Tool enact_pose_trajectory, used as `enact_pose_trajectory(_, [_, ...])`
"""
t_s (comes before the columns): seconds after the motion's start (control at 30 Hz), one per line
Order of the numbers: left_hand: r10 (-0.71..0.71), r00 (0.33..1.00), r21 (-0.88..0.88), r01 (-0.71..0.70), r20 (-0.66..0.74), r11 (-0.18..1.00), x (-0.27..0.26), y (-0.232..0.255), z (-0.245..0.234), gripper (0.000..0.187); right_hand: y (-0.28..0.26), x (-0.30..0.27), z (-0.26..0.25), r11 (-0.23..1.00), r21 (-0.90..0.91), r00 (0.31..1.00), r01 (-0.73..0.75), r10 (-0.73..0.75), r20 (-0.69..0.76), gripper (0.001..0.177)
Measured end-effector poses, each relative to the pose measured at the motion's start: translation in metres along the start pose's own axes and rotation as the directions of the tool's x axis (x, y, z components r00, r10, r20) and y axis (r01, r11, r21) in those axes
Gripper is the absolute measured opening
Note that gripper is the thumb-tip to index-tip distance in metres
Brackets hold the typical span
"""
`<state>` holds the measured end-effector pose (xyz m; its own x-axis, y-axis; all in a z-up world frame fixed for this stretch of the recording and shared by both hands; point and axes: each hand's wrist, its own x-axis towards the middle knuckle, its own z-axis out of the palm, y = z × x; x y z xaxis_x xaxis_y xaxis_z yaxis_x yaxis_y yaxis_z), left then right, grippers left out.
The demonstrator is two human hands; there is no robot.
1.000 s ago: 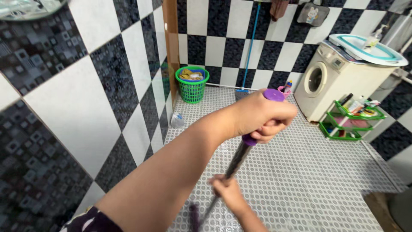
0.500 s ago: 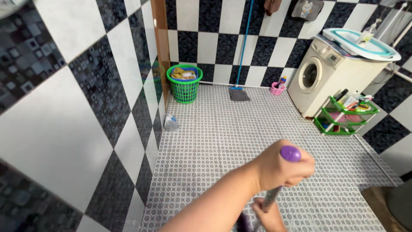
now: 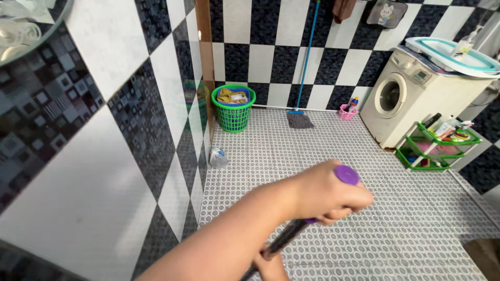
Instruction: The person mops the tiled bathroom floor with a purple mop and then splashes water across the floor using a red scoop from a large gray bucket.
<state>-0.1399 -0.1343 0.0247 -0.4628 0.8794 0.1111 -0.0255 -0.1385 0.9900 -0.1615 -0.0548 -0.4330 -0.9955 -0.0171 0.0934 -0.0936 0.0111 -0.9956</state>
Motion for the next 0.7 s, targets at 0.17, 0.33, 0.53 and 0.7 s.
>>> enact_pose_trajectory(0.17, [0.124, 0.991, 0.093, -0.128, 0.048, 0.987, 0.035, 0.005, -0.02, 0.026, -0.02, 0.02, 0.001, 0.999, -0.032, 0.999, -0.023, 0.021, -0.042, 0.025])
enact_pose_trajectory(0.33, [0.34, 0.922, 0.168, -0.371, 0.187, 0.914, 0.091, -0.004, -0.029, 0.022, 0.008, 0.022, -0.111, 0.992, -0.111, 0.962, -0.066, 0.034, -0.27, 0.03])
enact_pose_trajectory(0.53, [0.417, 0.9, 0.025, -0.423, 0.122, 0.906, 0.086, -0.06, -0.001, 0.03, -0.01, 0.009, -0.205, 0.88, -0.475, 0.977, -0.016, -0.088, -0.196, 0.021])
enact_pose_trajectory(0.7, [0.238, 0.969, -0.047, -0.242, -0.067, 0.969, 0.053, -0.046, -0.042, 0.023, -0.065, 0.043, -0.183, 0.827, -0.553, 0.983, -0.106, 0.005, -0.181, 0.021])
